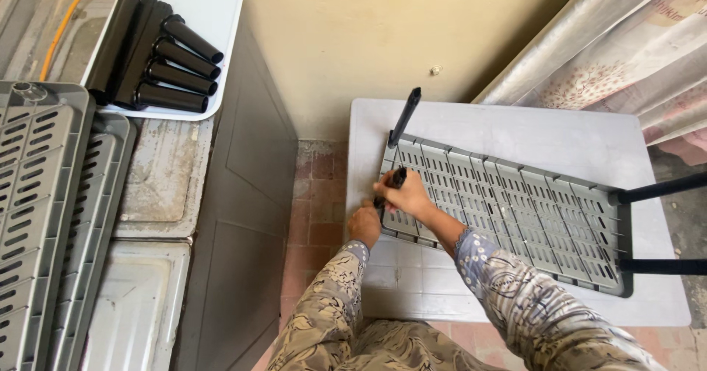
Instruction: The person assembles a plastic storage rack. They attach black plastic leg tubes to the corners of gray perforated shelves, press the tubes firmly into the corner sockets, then lift and stack the shelves onto the assembled legs to build the rack.
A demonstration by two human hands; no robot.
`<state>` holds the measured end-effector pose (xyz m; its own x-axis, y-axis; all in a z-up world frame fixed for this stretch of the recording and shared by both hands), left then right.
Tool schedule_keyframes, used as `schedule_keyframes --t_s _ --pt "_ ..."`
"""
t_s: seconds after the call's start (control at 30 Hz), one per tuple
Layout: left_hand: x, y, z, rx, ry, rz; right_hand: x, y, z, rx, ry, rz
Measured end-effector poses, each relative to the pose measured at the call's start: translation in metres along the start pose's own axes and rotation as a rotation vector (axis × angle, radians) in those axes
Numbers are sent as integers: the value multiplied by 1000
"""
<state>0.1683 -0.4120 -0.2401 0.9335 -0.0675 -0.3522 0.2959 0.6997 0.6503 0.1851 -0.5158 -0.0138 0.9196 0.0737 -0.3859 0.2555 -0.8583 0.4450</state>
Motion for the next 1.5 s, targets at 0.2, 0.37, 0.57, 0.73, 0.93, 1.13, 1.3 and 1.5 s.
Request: schedule_keyframes --t_s 0.2,0.37,0.57,0.73,0.93,1.13,1.3,1.5 --pt "-18 -19 -13 116 24 93 15 102 -104 -18 298 -52" --pt "0 0 1 82 -31 70 -20 145 -149 -25 265 -107" --pt "0 6 1 29 13 38 -38 100 -100 53 144 -46" --pt "-2 14 11 135 46 -125 -30 98 -70 71 106 -44" --pt "-23 96 81 75 -82 -94 -17 102 -61 -4 59 16" --pt "-52 172 183 -433 -615 94 9 99 -96 -109 192 32" --pt "-52 216 206 -547 -607 340 15 92 -151 -216 535 95" --pt "-26 283 181 -945 -331 288 19 67 -190 -267 575 101"
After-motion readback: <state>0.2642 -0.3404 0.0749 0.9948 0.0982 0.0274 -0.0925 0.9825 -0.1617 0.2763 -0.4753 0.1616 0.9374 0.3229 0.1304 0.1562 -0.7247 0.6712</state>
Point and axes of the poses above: each hand's wrist, its own x-axis towards the middle knuckle, its own y-axis out of the back of the hand, z = x × y, the point moved 4 cm from there along x, towards the middle knuckle, and after that the axes turned 13 degrees about -x, right-handed, at the moved point
